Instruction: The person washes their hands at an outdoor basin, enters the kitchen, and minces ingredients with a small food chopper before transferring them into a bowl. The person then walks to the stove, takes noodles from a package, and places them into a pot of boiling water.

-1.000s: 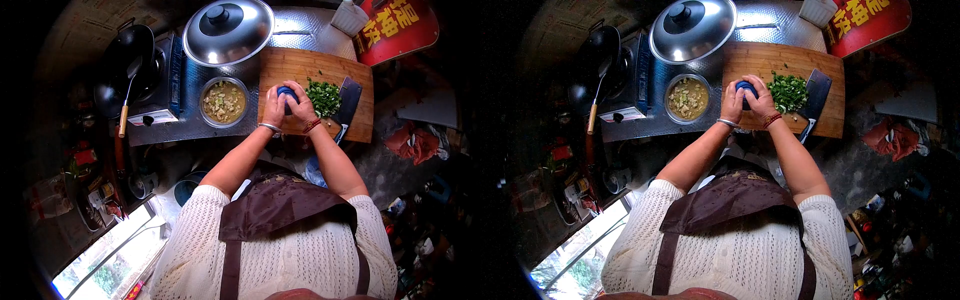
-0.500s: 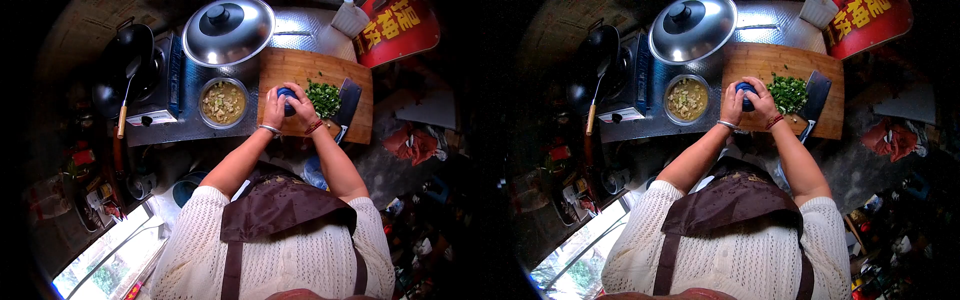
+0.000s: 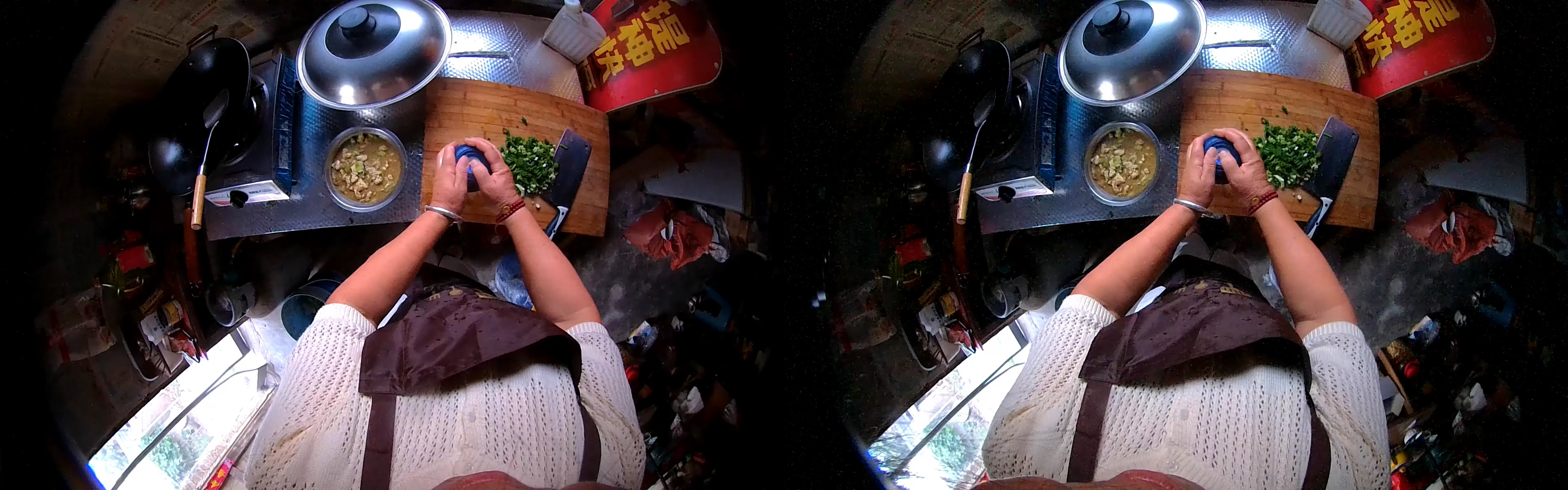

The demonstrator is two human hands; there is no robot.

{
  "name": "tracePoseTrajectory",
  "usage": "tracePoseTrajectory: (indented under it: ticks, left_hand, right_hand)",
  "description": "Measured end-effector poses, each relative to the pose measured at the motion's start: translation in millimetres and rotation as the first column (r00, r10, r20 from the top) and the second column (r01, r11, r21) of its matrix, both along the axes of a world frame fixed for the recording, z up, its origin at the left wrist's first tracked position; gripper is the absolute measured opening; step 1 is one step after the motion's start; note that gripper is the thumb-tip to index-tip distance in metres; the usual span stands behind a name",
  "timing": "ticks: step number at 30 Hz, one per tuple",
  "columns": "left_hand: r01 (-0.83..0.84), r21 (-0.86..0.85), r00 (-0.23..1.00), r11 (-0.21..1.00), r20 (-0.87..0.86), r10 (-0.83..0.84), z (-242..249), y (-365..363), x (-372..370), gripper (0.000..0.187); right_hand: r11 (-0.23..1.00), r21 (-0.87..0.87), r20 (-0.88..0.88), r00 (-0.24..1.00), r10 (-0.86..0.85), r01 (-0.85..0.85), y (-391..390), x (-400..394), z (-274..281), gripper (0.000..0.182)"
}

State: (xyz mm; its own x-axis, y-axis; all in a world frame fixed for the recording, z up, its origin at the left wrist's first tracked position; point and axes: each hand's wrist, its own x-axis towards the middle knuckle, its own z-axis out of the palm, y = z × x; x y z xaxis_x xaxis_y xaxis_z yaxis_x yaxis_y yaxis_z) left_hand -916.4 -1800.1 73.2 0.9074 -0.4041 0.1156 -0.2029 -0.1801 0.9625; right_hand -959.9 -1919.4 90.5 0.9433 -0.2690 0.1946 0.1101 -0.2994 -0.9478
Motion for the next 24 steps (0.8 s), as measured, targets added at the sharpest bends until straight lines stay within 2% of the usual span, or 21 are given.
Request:
tracePoseTrajectory:
  ticks: [3, 6, 7, 11, 15, 17, 18, 19, 20, 22, 24]
  left_hand:
    - [0.003, -0.039, 0.999, 0.999, -0.036, -0.005, -1.9, -0.8, 0.2, 0.041]
    - [0.031, -0.019, 1.000, 0.999, 0.001, -0.031, -3.5, 2.2, 2.7, 0.042]
    - [0.032, -0.025, 0.999, 0.999, -0.005, -0.032, -4.8, 1.9, 3.7, 0.042]
    - [0.047, -0.036, 0.998, 0.998, -0.048, -0.049, -2.8, 4.3, 5.2, 0.043]
    - [0.055, -0.012, 0.998, 0.998, -0.007, -0.055, -4.2, 4.3, 7.4, 0.045]
    - [0.057, -0.191, 0.943, 0.980, -0.312, -0.115, -5.2, 3.5, 14.4, 0.039]
    - [0.037, -0.277, 0.879, 0.960, -0.448, -0.163, -4.6, 4.4, 16.5, 0.037]
    - [0.050, -0.243, 0.852, 0.969, -0.496, -0.168, 17.3, 12.1, 22.0, 0.039]
    - [0.153, -0.127, 0.897, 0.980, -0.399, -0.192, 15.2, 24.0, 30.9, 0.041]
    - [0.005, -0.433, 0.718, 0.902, -0.626, -0.304, 17.3, 29.7, 39.8, 0.041]
    - [0.071, -0.457, 0.706, 0.887, -0.605, -0.368, 26.3, 41.8, 45.1, 0.039]
  right_hand:
    - [0.998, 0.049, -0.012, 0.999, 0.051, -0.050, -4.3, 0.3, -1.0, 0.040]
    - [0.977, 0.021, -0.046, 0.976, 0.213, -0.212, -17.6, -1.7, 6.3, 0.046]
    - [0.960, -0.025, -0.072, 0.959, 0.275, -0.278, -22.2, -1.2, 11.7, 0.063]
    - [0.911, -0.306, -0.025, 0.958, 0.284, -0.278, -17.4, 0.0, 33.1, 0.087]
    - [0.902, -0.384, 0.033, 0.973, 0.229, -0.199, -11.1, -1.2, 27.8, 0.085]
    - [0.906, -0.391, 0.048, 0.980, 0.196, -0.162, -7.1, 0.1, 27.4, 0.086]
    - [0.921, -0.360, -0.004, 0.988, 0.156, -0.147, -6.6, 0.7, 28.4, 0.086]
    - [0.935, -0.329, -0.058, 0.991, 0.118, -0.130, -6.8, 1.0, 31.3, 0.086]
    - [0.947, -0.300, -0.114, 0.990, 0.081, -0.112, -7.5, 1.7, 35.1, 0.086]
    - [0.987, -0.129, -0.218, 0.974, 0.069, -0.099, -10.9, 1.6, 42.5, 0.084]
    - [0.997, 0.040, -0.320, 0.945, 0.071, -0.061, -14.4, 1.9, 53.8, 0.083]
